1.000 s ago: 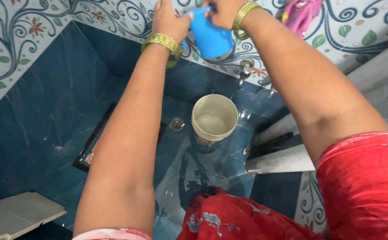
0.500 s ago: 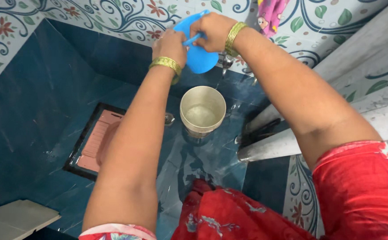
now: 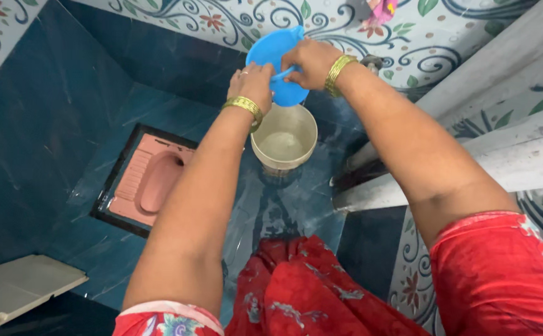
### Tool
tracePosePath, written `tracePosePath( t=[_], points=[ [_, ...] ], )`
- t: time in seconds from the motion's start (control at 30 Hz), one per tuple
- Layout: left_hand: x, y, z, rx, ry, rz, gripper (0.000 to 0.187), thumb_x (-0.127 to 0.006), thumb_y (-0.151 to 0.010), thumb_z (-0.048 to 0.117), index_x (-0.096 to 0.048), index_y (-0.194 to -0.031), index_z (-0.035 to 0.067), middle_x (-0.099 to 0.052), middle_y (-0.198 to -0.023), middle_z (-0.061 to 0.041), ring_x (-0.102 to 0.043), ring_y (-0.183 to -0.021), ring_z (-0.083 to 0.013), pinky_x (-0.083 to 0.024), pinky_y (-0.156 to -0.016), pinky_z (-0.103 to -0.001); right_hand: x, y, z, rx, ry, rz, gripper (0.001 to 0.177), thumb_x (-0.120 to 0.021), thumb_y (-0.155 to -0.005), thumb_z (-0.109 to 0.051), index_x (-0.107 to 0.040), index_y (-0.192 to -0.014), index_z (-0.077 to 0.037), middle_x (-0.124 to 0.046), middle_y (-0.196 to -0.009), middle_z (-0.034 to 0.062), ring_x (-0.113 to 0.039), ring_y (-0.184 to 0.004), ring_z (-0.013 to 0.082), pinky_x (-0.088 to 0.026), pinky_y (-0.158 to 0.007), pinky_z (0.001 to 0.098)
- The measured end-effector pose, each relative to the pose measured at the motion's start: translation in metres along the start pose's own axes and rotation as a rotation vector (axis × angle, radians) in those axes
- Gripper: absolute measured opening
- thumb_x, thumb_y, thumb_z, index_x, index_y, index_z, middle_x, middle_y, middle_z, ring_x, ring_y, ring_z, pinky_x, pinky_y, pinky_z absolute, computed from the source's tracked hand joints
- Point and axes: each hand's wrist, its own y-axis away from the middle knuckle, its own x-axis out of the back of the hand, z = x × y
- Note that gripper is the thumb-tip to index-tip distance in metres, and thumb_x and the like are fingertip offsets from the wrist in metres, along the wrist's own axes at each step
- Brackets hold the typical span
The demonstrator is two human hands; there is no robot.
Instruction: The person cleans a bathroom by pouring water from a small blue bucket into a larger white bucket and onto the floor and a squat toilet, then scrubs a faucet with a sponge.
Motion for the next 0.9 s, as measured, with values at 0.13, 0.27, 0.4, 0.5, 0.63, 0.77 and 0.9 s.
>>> tracePosePath(
  t=[0.13, 0.27, 0.4, 0.5, 0.63, 0.77, 0.9],
  points=[
    [-0.012, 0.003, -0.001, 0.022, -0.045, -0.037, 0.04, -0.075, -0.085, 0.022, -0.056, -0.119, 0.016, -0.06, -0.131, -0.015, -0.044, -0.138, -0.0354, -0.031, -0.11, -0.059, -0.023, 0.006, 0.004, 0.005, -0.021, -0.006, 0.023, -0.078, -0.086, -0.026, -0.075, -0.105, -0.012, -0.073, -0.1, 0.0161, -0.068, -0.098, 0.0395, -0.054, -0.088, 0.0502],
    [-0.047, 0.008, -0.006, 0.081, -0.012, -0.113, 0.036, -0.074, -0.088, 0.023, -0.056, -0.119, 0.017, -0.061, -0.134, -0.012, -0.043, -0.143, -0.0329, -0.03, -0.117, -0.057, -0.066, 0.017, 0.015, 0.003, 0.065, -0.071, 0.023, -0.076, -0.083, -0.027, -0.076, -0.103, -0.015, -0.073, -0.092, 0.0141, -0.068, -0.098, 0.038, -0.045, -0.101, 0.0601],
    [-0.104, 0.025, -0.014, 0.126, 0.029, -0.08, 0.04, -0.067, -0.094, 0.016, -0.055, -0.132, 0.015, -0.057, -0.144, -0.012, -0.037, -0.15, -0.0345, -0.028, -0.122, -0.057, -0.126, 0.032, 0.034, -0.039, 0.036, -0.105, 0.021, -0.073, -0.084, -0.024, -0.075, -0.103, -0.016, -0.072, -0.096, 0.0148, -0.067, -0.101, 0.038, -0.044, -0.104, 0.0581],
    [-0.141, 0.041, -0.011, 0.194, 0.006, -0.204, 0.079, -0.076, -0.077, 0.023, -0.041, -0.147, 0.009, -0.03, -0.161, -0.015, -0.02, -0.151, -0.0355, -0.021, -0.118, -0.056, -0.176, 0.043, 0.046, -0.108, 0.041, -0.141, 0.023, -0.072, -0.081, -0.023, -0.074, -0.103, -0.014, -0.072, -0.098, 0.014, -0.067, -0.103, 0.0365, -0.041, -0.104, 0.0593],
    [-0.196, 0.064, -0.012, 0.314, -0.017, -0.403, 0.091, -0.077, -0.08, 0.028, -0.03, -0.157, 0.012, -0.013, -0.168, -0.014, -0.003, -0.157, -0.0349, -0.013, -0.124, -0.056, -0.249, 0.061, 0.058, -0.197, 0.06, -0.031, 0.023, -0.07, -0.078, -0.019, -0.075, -0.099, -0.014, -0.073, -0.1, 0.0122, -0.064, -0.108, 0.035, -0.037, -0.108, 0.06],
    [-0.26, 0.082, -0.022, 0.323, -0.074, -0.484, 0.094, -0.075, -0.082, 0.031, -0.026, -0.159, 0.013, -0.005, -0.171, -0.016, 0.001, -0.157, -0.0358, -0.007, -0.124, -0.055, -0.33, 0.072, 0.073, -0.241, 0.063, 0.187, 0.018, -0.067, -0.08, -0.017, -0.074, -0.096, -0.014, -0.073, -0.103, 0.0114, -0.065, -0.113, 0.0328, -0.037, -0.116, 0.0555],
    [-0.316, 0.099, -0.032, 0.322, -0.017, -0.451, 0.092, -0.07, -0.086, 0.041, -0.024, -0.16, 0.011, -0.007, -0.169, -0.019, 0.001, -0.156, -0.0398, -0.006, -0.123, -0.057, -0.416, 0.071, 0.093, -0.435, -0.108, 0.135, 0.019, -0.066, -0.084, -0.016, -0.074, -0.1, -0.015, -0.072, -0.106, 0.0124, -0.064, -0.111, 0.0347, -0.038, -0.109, 0.0548]
  ],
)
